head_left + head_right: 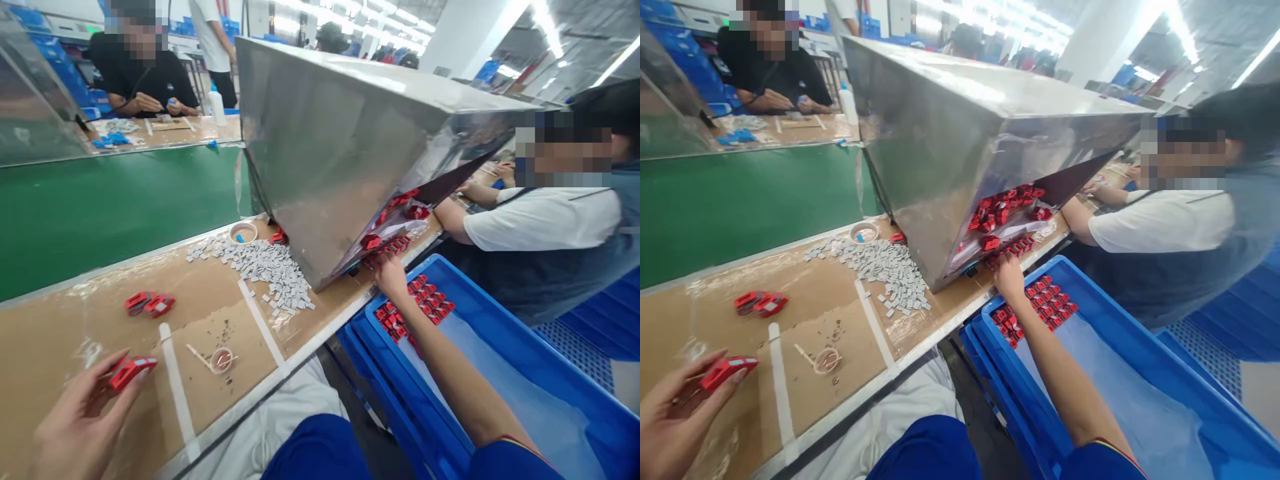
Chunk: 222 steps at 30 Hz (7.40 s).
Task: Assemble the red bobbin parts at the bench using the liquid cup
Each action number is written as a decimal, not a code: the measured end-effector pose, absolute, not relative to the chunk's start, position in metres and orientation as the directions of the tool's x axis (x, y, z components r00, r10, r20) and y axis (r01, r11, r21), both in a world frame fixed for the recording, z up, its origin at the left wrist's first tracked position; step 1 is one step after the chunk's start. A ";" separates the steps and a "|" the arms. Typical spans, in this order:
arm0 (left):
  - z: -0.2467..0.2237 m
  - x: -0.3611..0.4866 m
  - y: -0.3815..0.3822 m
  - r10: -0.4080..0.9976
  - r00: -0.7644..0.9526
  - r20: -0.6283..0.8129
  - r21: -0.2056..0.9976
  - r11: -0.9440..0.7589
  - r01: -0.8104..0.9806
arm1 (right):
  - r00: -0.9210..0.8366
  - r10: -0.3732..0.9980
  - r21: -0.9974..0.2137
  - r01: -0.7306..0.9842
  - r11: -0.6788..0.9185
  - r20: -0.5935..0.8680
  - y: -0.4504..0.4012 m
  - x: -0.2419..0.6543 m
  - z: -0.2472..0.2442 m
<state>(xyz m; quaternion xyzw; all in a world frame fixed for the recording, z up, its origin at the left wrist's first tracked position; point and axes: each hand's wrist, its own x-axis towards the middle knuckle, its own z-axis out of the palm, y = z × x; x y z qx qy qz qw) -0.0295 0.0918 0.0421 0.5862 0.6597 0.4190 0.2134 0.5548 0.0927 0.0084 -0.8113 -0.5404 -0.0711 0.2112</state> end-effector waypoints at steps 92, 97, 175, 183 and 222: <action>0.008 0.030 0.001 0.991 0.090 0.096 0.945 -0.119 0.305 | -0.098 0.953 -0.434 0.873 0.221 0.287 0.092 0.315 0.007; 0.009 0.030 0.000 0.991 0.084 0.106 0.954 -0.125 0.274 | -0.190 0.979 -0.183 0.963 0.199 0.068 0.109 0.306 0.014; -0.002 0.026 -0.005 0.934 0.231 0.273 0.957 -0.287 0.032 | -0.286 0.955 -0.996 0.016 -0.084 -0.085 -0.005 0.223 0.021; 0.002 0.029 -0.003 0.964 0.137 0.230 0.970 -0.239 0.052 | -0.288 0.952 -0.964 0.208 0.165 0.101 -0.002 0.220 0.020; 0.010 0.004 0.011 0.849 0.508 0.146 0.928 -0.296 0.227 | -0.441 0.897 -0.891 0.415 0.185 -0.019 0.008 0.232 0.038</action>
